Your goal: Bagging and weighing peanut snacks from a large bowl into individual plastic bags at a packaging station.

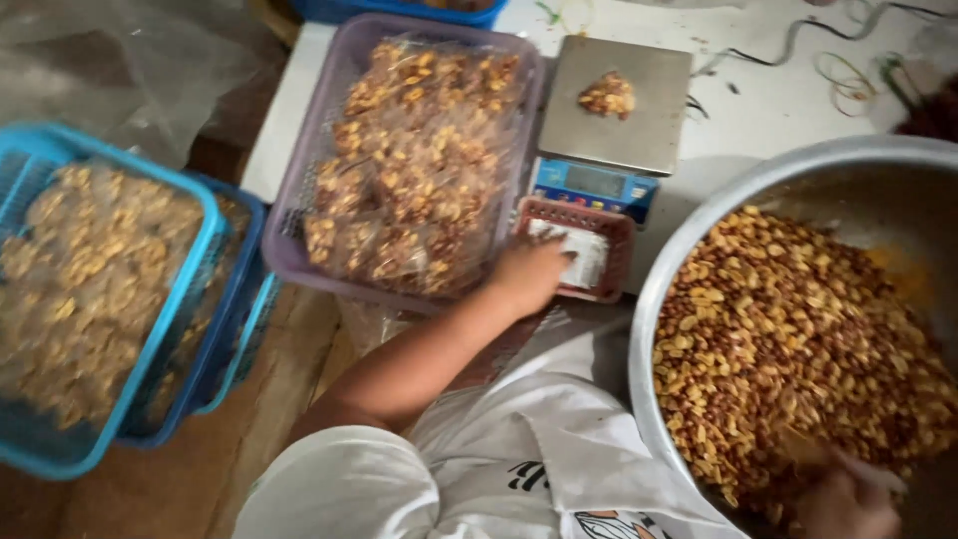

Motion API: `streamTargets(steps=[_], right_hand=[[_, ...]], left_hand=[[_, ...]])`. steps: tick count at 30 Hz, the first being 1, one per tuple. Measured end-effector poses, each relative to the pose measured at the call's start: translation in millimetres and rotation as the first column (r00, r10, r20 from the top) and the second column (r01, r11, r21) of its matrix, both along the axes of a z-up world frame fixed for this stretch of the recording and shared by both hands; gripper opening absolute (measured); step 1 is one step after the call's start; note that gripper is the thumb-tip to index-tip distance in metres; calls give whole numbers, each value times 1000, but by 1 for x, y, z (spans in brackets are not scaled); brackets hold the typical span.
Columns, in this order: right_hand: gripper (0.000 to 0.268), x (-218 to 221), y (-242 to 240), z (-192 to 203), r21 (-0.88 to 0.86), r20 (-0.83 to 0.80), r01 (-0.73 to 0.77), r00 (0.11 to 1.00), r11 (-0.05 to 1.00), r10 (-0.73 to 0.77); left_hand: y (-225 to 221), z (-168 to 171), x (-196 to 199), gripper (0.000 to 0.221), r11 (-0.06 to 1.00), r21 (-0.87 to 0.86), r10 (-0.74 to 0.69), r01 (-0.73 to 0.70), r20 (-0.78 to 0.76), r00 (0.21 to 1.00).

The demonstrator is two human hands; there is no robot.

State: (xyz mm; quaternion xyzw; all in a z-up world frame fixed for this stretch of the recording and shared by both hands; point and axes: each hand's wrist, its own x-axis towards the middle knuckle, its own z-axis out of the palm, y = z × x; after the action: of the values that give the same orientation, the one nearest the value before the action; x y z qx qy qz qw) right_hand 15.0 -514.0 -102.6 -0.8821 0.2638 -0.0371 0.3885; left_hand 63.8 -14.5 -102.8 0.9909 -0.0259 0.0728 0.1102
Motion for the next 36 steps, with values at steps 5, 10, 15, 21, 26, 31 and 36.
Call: streamTargets(steps=[5,10,15,21,26,31,36], right_hand=[[25,21,101,105,187,-137,92,988,978,-67],[18,36,94,115,378,121,32,989,925,-84],[21,50,95,131,467,212,9,970,884,-121],[22,54,120,196,460,142,-76,990,885,12],[17,53,130,230,398,175,-77,985,914,7],[19,46,125,226,62,511,-501,759,863,403],[23,47,121,224,-346,511,-607,518,716,686]], left_hand=[[3,26,16,28,995,-25,-98,94,-306,947],[8,19,16,41,1000,-21,-5,1,-202,979],[0,48,32,25,763,-628,34,-156,-201,979],[-62,142,26,27,-203,-975,-277,-85,-26,961],[-131,160,6,55,122,-969,-550,-214,-246,798],[-151,156,8,26,400,-916,-550,-31,-267,792],[-162,125,16,51,320,-940,-596,117,-103,796]])
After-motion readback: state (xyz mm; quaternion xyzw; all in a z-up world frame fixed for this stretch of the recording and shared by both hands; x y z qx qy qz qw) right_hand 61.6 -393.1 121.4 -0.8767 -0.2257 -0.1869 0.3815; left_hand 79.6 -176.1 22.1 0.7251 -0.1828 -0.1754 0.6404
